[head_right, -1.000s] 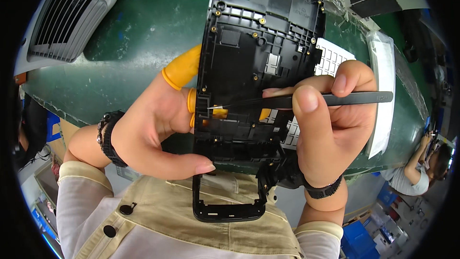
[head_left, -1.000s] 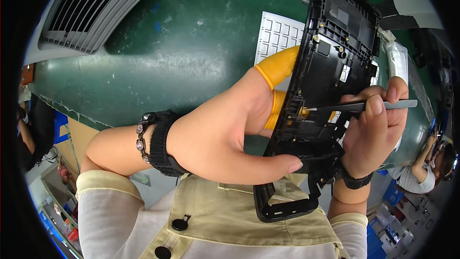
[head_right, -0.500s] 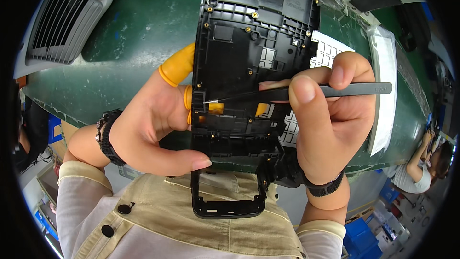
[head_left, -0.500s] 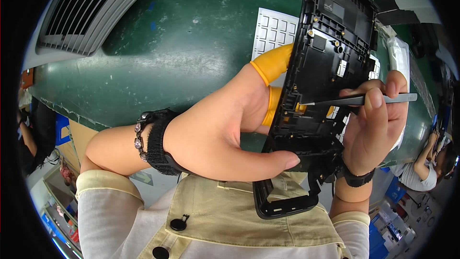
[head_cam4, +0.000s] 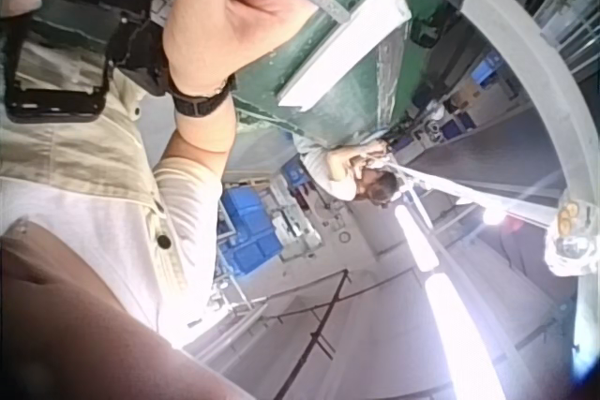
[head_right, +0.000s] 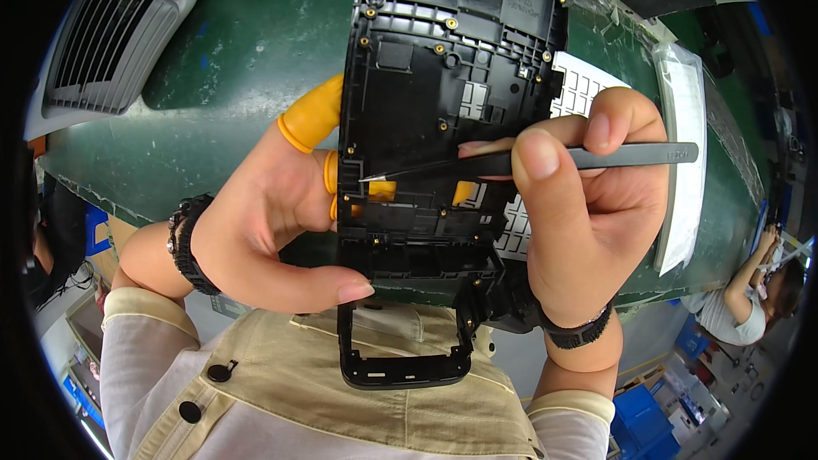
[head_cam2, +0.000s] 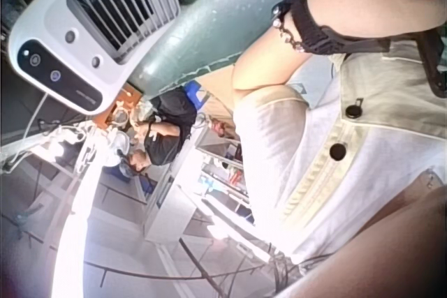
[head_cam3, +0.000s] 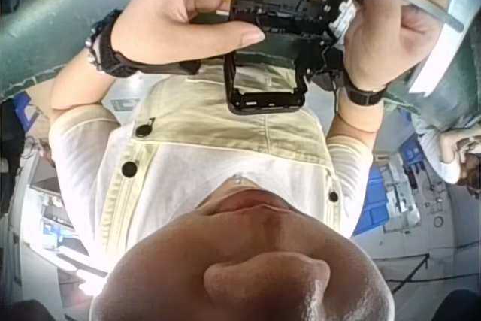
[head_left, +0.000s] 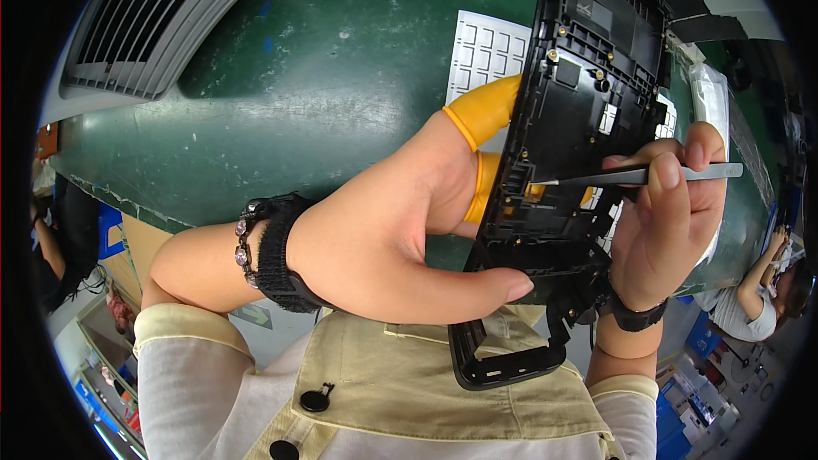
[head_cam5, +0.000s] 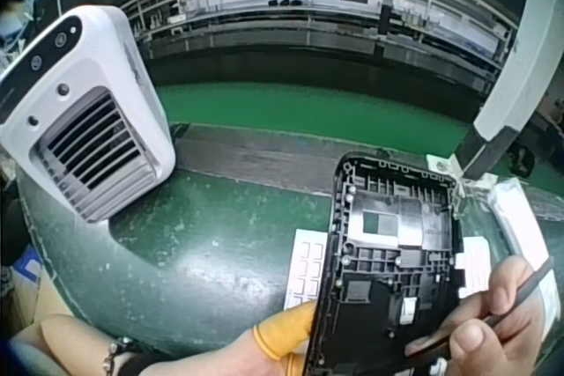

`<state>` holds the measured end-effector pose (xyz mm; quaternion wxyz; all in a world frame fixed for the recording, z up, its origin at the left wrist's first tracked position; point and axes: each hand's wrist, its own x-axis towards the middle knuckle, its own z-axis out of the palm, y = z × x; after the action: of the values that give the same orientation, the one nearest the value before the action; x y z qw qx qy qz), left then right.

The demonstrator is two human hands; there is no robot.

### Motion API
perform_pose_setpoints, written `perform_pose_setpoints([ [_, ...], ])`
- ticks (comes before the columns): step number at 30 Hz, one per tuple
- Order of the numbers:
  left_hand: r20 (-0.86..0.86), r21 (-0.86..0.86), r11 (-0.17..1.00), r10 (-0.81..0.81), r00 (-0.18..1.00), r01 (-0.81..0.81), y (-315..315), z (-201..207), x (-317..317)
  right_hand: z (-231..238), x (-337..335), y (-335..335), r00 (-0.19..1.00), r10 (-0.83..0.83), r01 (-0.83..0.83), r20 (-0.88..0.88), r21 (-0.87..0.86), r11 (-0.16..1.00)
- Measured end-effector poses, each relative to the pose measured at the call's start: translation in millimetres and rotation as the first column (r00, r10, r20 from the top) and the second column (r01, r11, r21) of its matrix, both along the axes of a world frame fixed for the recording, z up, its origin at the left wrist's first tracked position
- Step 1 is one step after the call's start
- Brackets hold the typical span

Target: Technician using tweezers to manipulate internal flex cables and components within a disassembled handheld electronic device at a factory production line workstation.

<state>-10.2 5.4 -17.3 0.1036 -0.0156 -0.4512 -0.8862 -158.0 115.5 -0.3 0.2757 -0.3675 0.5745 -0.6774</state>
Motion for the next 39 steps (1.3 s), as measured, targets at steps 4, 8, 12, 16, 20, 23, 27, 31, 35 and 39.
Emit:
perform_pose_setpoints([
  [4,-0.01,-0.008,1.0,-0.005,1.0,0.005,-0.7,-1.6,-1.6,-1.0,-1.2,0.1,1.0,-0.007,0.007,0.002,0.015,1.0],
  [8,0.002,-0.024,1.0,0.0,1.0,0.0,0.0,0.0,-0.4,-0.7,-1.2,0.2,1.0,0.005,-0.005,-0.006,0.02,1.0],
  [12,-0.004,-0.024,1.0,0.019,1.0,-0.019,0.0,-2.0,-2.4,0.4,-1.2,0.7,1.0,0.008,-0.008,-0.007,0.044,0.999],
  [16,0.024,-0.032,0.999,0.02,0.999,-0.02,-0.2,-0.9,-0.6,-1.6,-3.1,1.8,1.0,-0.002,0.003,-0.011,0.052,0.999],
  [20,0.056,0.004,1.0,0.025,0.998,-0.025,1.1,-0.8,0.4,-2.3,-2.3,2.0,1.0,0.004,-0.004,-0.007,0.044,0.999],
  [23,0.038,0.015,1.0,0.022,0.999,-0.022,0.9,-0.8,-0.2,-1.9,-0.9,0.7,0.999,-0.013,0.012,0.034,0.034,0.999],
  [27,0.043,0.01,1.0,0.021,0.999,-0.021,0.2,0.0,0.5,6.0,4.9,-1.6,0.99,-0.072,0.065,0.121,0.055,0.996],
  [31,0.021,-0.019,1.0,0.01,1.0,-0.01,0.0,1.0,0.3,0.0,-1.5,0.0,0.998,-0.041,0.043,0.057,-0.018,0.999],
  [35,0.022,-0.007,0.999,0.047,0.999,-0.047,0.8,-2.3,-2.6,-3.3,-2.8,2.3,0.999,-0.017,0.018,0.038,-0.023,1.0],
  [39,0.001,0.016,0.999,0.035,0.999,-0.035,1.6,-2.4,-5.4,-2.0,0.2,1.0,0.999,0.006,-0.005,0.039,-0.027,1.0],
])
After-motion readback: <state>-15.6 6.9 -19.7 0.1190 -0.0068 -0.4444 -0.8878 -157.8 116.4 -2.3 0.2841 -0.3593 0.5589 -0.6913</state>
